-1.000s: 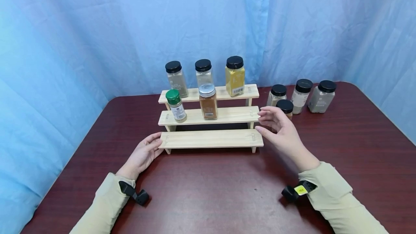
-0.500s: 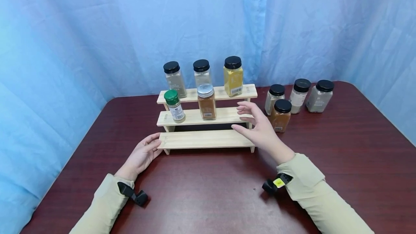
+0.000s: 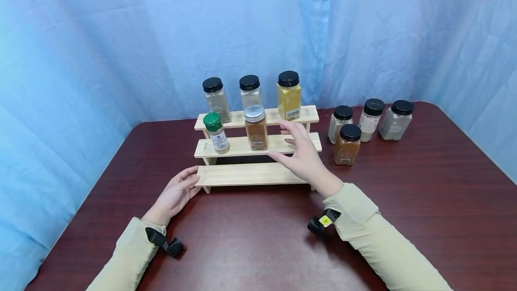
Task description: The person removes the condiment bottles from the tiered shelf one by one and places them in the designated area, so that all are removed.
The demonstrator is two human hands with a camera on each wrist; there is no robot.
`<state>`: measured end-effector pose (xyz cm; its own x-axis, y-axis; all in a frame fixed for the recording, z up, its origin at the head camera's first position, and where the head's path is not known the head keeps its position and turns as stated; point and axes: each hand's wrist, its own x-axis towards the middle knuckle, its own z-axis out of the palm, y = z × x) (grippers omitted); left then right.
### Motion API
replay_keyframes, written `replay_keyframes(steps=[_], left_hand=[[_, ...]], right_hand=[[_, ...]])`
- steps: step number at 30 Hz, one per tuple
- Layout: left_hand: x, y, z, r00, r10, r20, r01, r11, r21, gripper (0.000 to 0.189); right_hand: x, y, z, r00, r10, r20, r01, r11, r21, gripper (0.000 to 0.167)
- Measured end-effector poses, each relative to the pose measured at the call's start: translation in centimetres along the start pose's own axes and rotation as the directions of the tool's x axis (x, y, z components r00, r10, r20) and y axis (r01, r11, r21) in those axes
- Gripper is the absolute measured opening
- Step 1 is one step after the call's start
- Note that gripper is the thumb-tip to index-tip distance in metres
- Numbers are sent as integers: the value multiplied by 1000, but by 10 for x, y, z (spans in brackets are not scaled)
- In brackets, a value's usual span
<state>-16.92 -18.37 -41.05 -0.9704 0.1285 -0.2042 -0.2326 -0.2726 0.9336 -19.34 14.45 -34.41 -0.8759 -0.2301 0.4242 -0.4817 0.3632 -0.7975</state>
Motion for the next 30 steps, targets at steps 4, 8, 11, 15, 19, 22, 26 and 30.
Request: replay_keyframes(steps=[4, 8, 11, 15, 19, 22, 26, 30], left_hand=[[0, 0, 0, 1000, -3, 1, 3, 1000, 0, 49], [0, 0, 0, 1000, -3, 0, 3, 1000, -2, 49], [0, 0, 0, 1000, -1, 1, 1, 1000, 7, 49], [0, 0, 0, 1000, 1, 1, -1, 1000, 10, 49], [0, 0, 0, 1000, -5, 0, 5, 1000, -2, 49], [0, 0, 0, 1000, -7, 1, 7, 1000, -7, 49], [0, 0, 0, 1000, -8, 2, 8, 1000, -12, 48], [0, 1, 0, 1000, -7, 4, 7, 1000, -10, 48]], right_hand=[[6, -1, 6, 1000, -21, -4, 21, 999, -44, 72], [11, -1, 13, 999, -36, -16, 35, 997, -66, 76], [16, -4, 18, 998, -50, -34, 48, 996, -73, 79], [21, -8, 23, 995, -83, -48, 79, 994, -82, 81], [25, -11, 26, 993, -111, -50, 105, 989, -103, 78], [27, -13, 28, 993, -110, -47, 104, 987, -119, 78], [30, -14, 29, 995, -95, -41, 88, 987, -138, 78], [31, -16, 30, 995, -94, -37, 88, 986, -142, 75]])
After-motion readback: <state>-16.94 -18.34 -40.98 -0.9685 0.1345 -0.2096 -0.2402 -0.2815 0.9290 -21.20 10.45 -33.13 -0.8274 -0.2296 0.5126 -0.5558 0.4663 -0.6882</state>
